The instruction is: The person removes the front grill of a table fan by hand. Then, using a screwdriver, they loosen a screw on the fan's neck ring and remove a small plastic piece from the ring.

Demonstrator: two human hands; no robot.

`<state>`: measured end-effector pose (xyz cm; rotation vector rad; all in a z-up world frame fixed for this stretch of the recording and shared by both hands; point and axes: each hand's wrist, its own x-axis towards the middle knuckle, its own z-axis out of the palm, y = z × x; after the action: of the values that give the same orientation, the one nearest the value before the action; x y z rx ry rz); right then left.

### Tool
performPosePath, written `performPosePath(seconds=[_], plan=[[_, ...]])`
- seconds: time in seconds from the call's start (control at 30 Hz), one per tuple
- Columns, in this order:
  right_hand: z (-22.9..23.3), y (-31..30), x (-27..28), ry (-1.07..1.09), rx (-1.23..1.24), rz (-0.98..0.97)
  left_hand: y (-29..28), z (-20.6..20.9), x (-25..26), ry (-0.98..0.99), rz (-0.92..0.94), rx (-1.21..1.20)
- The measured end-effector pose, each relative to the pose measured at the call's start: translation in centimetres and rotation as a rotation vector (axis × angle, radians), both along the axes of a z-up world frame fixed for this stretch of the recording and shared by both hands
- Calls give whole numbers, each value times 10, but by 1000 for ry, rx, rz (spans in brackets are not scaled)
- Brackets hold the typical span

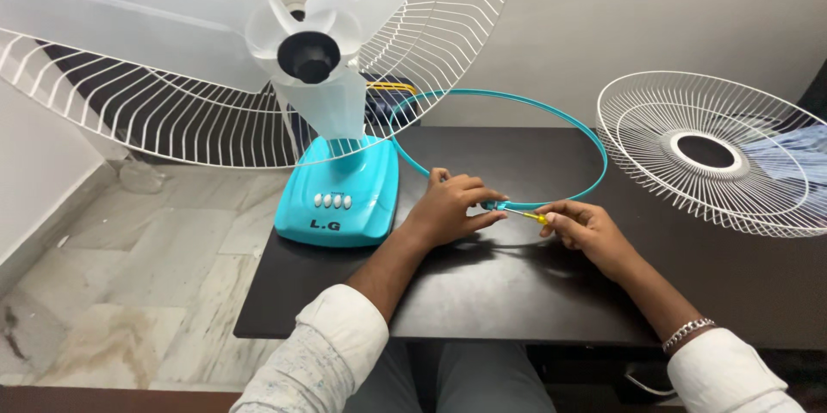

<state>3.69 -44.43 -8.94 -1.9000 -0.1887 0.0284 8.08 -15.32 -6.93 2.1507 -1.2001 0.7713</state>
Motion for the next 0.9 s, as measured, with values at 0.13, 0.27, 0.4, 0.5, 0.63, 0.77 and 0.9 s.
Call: performPosePath(seconds=[0.13, 0.27, 0.4, 0.5, 0.63, 0.77, 0.9], plan=[[2, 1, 1, 9, 12, 30, -4, 6, 4, 36, 22, 59], [6, -2, 4, 9, -29, 81, -5, 14, 9, 97, 51, 101], [21, -13, 18, -64, 11, 199, -1, 23, 17, 172, 52, 99], [34, -22, 32, -97, -168, 59, 2, 24, 25, 207, 25, 70], [36, -19, 46, -185, -93, -8, 8, 20, 39, 309, -67, 27], [23, -11, 47, -282, -16, 1, 12, 9, 43, 305, -73, -20], [9, -2, 41, -223, -50, -37, 12, 2, 38, 151, 33, -45]])
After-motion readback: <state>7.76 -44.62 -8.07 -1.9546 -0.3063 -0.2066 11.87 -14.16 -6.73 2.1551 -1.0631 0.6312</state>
